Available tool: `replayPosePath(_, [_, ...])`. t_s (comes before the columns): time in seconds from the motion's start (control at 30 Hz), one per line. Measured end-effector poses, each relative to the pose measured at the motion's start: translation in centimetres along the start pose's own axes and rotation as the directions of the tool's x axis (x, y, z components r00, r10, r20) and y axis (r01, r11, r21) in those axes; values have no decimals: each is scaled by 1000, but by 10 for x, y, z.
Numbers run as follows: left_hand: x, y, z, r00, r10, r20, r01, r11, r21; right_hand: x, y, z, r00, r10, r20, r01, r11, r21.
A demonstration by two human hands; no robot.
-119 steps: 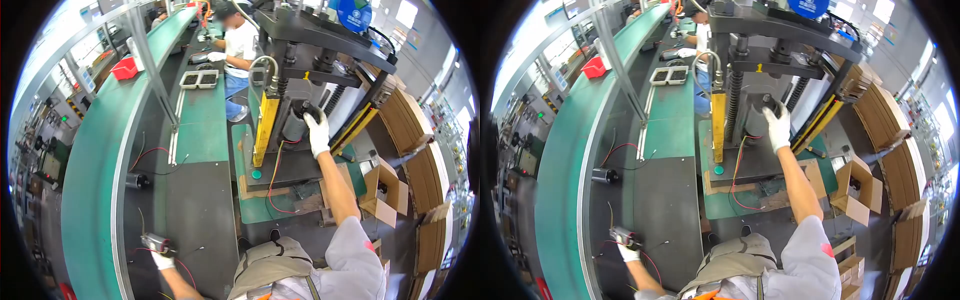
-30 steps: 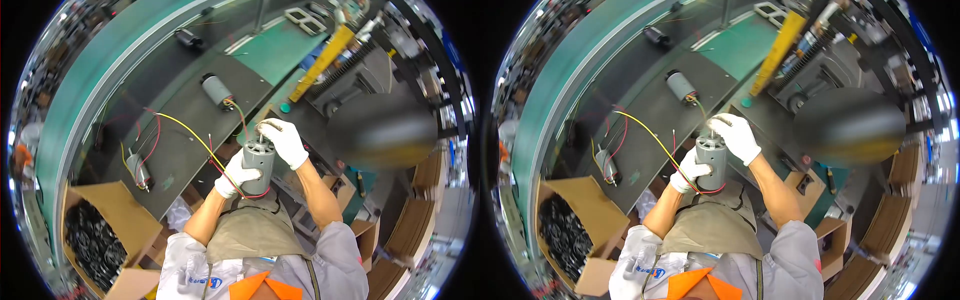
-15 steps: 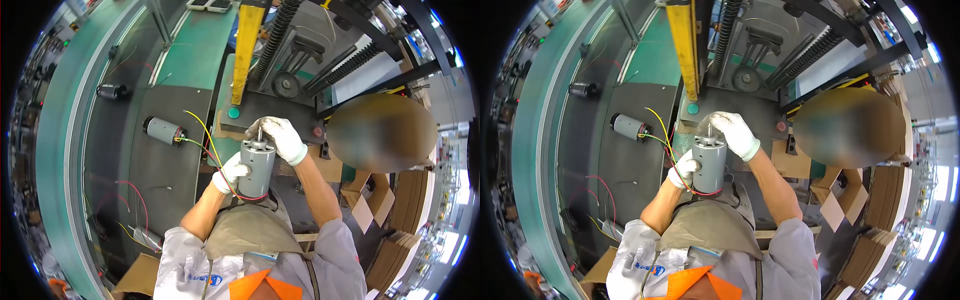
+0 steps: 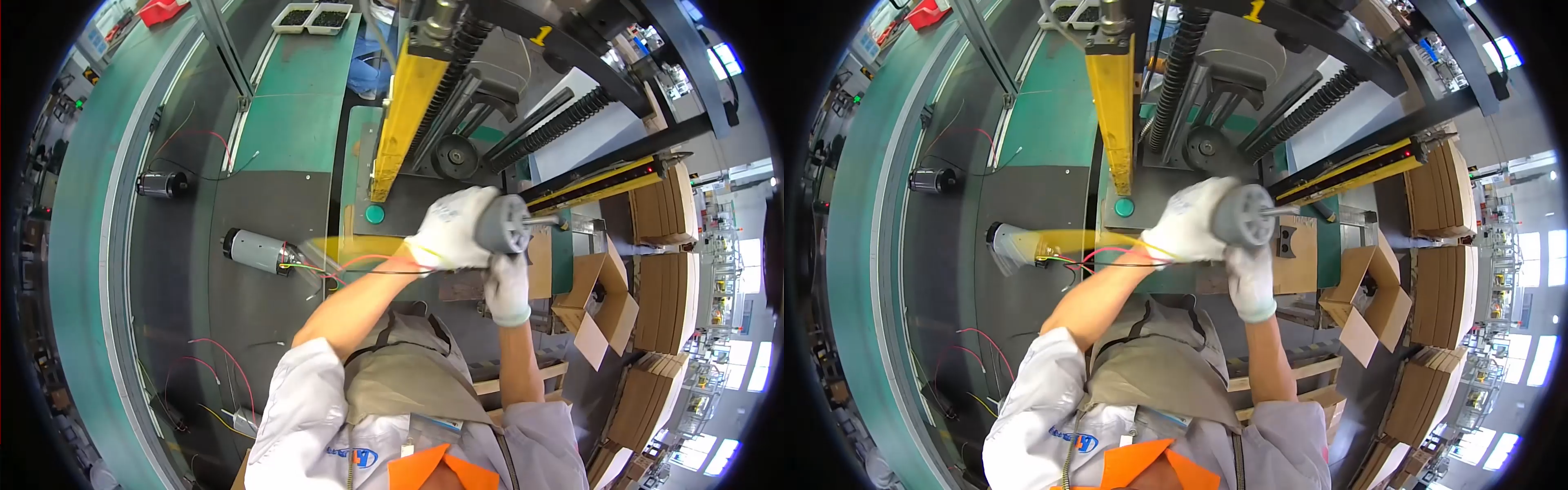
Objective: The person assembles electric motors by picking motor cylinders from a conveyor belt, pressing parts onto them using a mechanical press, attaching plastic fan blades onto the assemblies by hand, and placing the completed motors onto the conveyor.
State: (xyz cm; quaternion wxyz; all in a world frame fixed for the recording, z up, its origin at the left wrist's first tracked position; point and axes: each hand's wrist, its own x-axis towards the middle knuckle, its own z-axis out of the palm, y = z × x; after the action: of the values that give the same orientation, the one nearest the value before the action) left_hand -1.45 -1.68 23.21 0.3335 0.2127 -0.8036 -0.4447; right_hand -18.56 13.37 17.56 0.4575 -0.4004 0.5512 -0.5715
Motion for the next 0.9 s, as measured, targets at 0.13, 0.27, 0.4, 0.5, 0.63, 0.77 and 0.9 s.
replayPosePath(0.13, [50,-9,32,938,300,-173,-215,896,389,41,-38,41,968,-100,-230,197,872,449])
replayPosePath(0.27, [71,-23,60,921,293,-259,-157,884,441,84,-16,26,944,-2,-331,226,734,640])
replayPosePath(0.4, [88,-45,69,902,308,-301,-168,895,413,105,-12,20,937,-10,-350,242,742,625])
replayPosePath(0.5, [91,-50,66,892,300,-338,-150,902,406,116,-17,27,916,-184,-357,344,816,463])
replayPosePath(0.63, [93,-51,63,868,293,-401,-126,911,393,124,-27,20,931,-222,-291,318,885,340])
replayPosePath(0.77, [89,-51,62,832,284,-476,-94,919,382,132,-22,7,957,-234,-174,283,888,363])
replayPosePath(0.9, [81,-63,61,829,178,-530,-27,960,280,144,-39,4,981,-160,-110,180,962,208])
